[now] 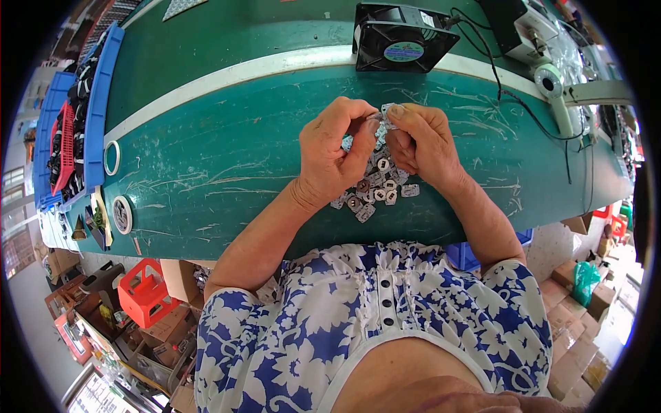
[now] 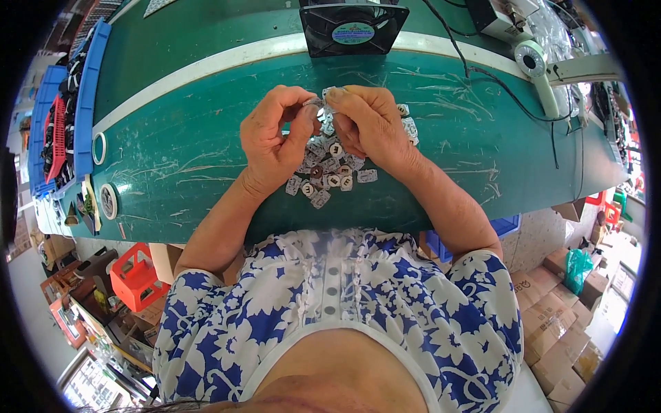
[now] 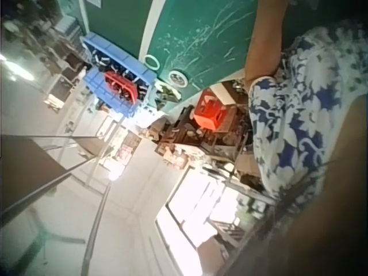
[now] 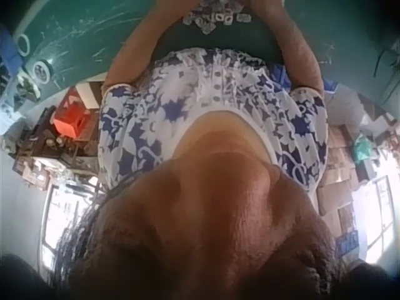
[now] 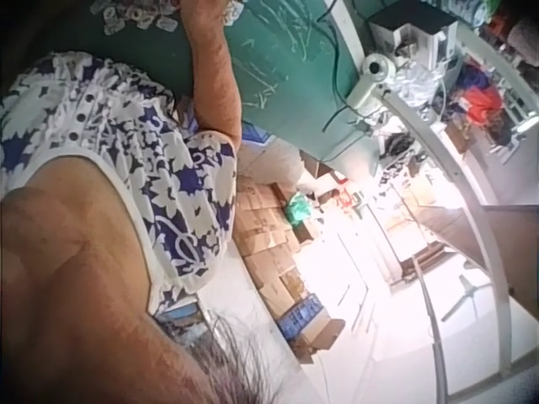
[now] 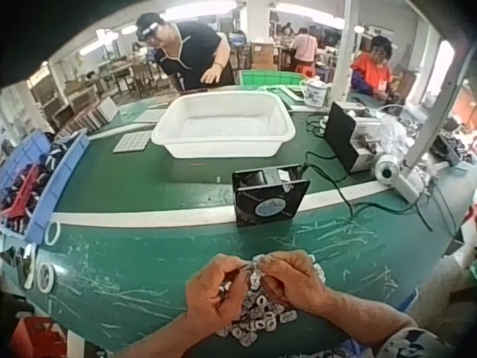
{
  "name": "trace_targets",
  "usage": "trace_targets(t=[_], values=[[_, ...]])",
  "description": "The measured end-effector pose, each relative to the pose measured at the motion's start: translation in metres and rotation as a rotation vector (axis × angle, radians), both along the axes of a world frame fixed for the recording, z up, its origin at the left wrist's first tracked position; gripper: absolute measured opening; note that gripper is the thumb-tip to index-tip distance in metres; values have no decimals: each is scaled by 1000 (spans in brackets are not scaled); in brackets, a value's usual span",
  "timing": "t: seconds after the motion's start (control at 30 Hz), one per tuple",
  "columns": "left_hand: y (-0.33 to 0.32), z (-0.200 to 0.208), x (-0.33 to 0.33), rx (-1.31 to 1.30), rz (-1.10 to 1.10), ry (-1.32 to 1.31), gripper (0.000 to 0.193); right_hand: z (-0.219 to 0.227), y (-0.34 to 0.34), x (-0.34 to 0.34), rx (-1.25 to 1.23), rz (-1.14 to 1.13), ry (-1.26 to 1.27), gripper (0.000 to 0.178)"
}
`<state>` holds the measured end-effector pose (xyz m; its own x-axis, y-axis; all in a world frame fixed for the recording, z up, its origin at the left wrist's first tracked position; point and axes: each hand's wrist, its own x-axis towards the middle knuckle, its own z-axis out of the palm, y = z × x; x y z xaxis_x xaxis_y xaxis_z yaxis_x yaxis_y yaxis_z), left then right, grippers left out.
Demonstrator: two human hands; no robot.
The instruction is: The person tests small LED circuit boards by pressing them against a coin battery by hand, retrieves a box of components, and tests more circuit boards with the battery.
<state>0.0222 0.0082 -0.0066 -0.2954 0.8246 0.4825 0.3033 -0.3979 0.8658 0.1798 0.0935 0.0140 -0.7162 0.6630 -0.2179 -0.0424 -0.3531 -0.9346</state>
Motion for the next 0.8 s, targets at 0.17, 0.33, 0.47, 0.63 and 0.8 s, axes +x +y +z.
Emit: trace_targets(t=[0.17,0.33,0.47,0.63,0.8], values=[[2,2,-5,16,39,-20,11,0,8,6,77,42,-120,47],[-2,3,-5,9,-31,-35,10,5,6,9,414,106,-262,44],[-6,5,-4,-127,-111,-110,7,9,19,17,318,82,-247,42],[-4,5,-9,-241,-220,-392,7,11,15,14,493,206,-264,44],[-2,1,-12,-273,-290,-361,9,5,22,16,643,271,-296,45]])
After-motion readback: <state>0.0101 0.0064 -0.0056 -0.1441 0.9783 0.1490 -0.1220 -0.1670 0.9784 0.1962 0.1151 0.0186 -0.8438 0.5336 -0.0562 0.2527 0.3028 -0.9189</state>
